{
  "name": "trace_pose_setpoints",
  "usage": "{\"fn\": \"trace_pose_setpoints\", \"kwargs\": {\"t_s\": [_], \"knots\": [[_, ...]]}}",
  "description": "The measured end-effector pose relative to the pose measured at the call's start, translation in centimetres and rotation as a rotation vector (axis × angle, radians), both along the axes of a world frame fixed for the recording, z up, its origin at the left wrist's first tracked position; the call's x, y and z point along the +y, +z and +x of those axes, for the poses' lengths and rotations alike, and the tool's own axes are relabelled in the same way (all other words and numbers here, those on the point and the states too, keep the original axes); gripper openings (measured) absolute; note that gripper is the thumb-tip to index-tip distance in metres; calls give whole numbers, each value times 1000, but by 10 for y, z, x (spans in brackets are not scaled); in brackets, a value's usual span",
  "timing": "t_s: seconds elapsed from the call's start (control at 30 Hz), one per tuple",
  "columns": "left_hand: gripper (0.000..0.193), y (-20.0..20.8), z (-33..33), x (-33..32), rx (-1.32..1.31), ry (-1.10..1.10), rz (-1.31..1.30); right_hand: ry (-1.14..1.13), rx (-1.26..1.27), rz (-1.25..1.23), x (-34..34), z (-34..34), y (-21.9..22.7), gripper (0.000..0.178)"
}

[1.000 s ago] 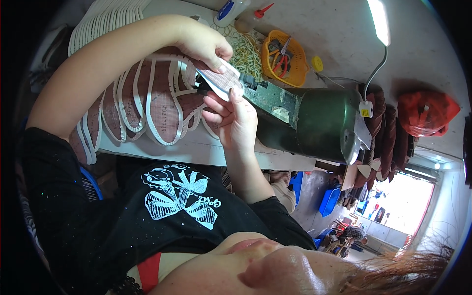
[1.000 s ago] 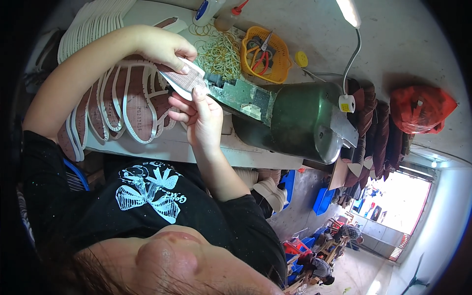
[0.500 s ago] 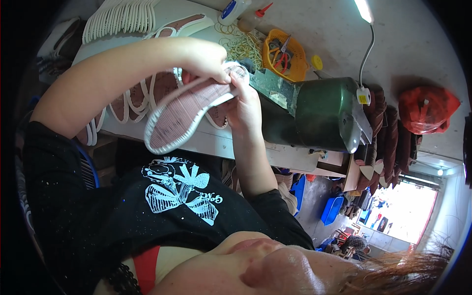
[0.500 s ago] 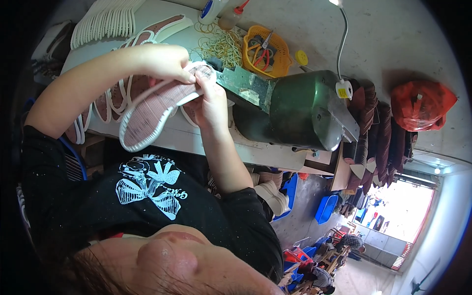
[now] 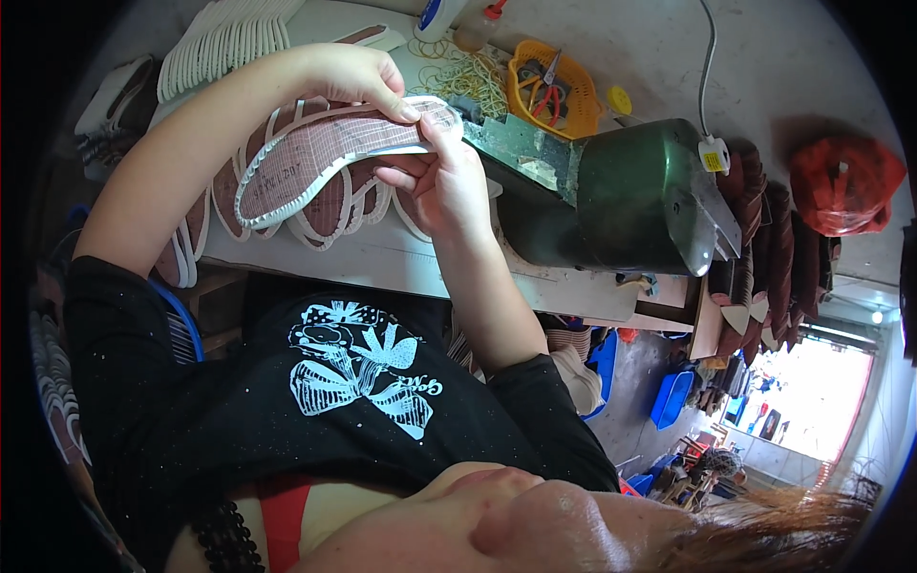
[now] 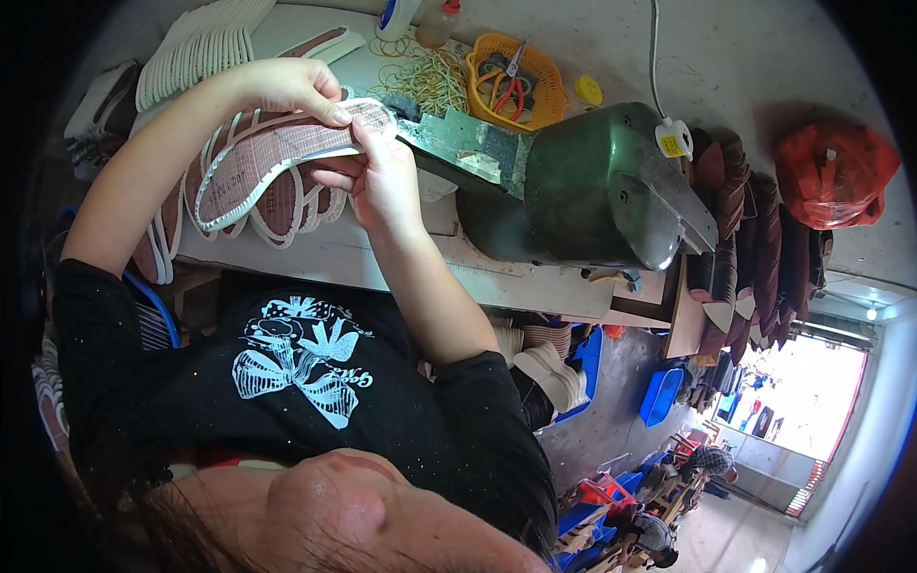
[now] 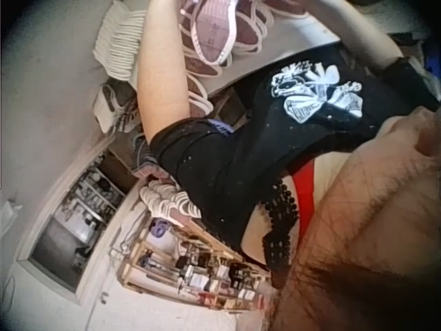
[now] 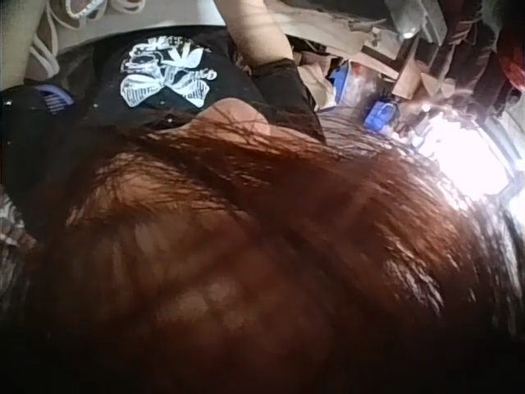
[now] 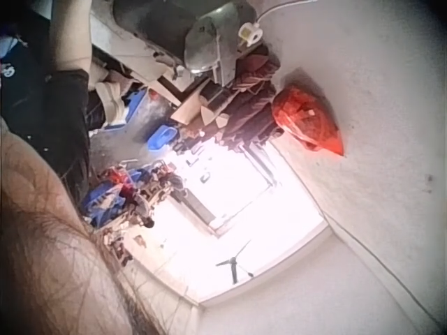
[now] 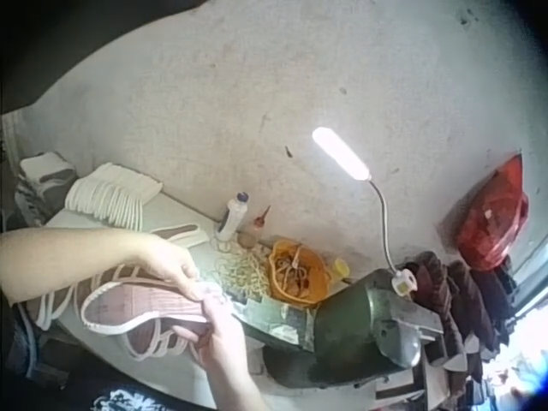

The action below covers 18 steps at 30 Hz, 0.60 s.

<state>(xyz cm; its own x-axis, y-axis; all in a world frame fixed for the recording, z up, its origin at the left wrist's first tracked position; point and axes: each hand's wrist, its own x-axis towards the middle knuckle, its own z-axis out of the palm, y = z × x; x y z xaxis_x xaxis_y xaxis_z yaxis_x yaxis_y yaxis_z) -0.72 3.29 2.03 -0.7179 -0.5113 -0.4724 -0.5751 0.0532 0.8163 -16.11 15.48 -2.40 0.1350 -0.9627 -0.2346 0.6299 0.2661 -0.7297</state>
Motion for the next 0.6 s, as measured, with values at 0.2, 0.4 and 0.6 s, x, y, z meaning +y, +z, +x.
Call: {"fn": "trace_pose_setpoints", "kwargs": {"t_s": [0.2,0.4,0.6], "knots": [[30,-2,1,13,-20,146,38,31,55,15,-4,-3,-1,34],[32,-16,-1,19,70,201,44,28,81,39,-6,-8,-3,34],[34,-20,3,17,145,255,123,22,110,16,-9,0,1,38]]}}
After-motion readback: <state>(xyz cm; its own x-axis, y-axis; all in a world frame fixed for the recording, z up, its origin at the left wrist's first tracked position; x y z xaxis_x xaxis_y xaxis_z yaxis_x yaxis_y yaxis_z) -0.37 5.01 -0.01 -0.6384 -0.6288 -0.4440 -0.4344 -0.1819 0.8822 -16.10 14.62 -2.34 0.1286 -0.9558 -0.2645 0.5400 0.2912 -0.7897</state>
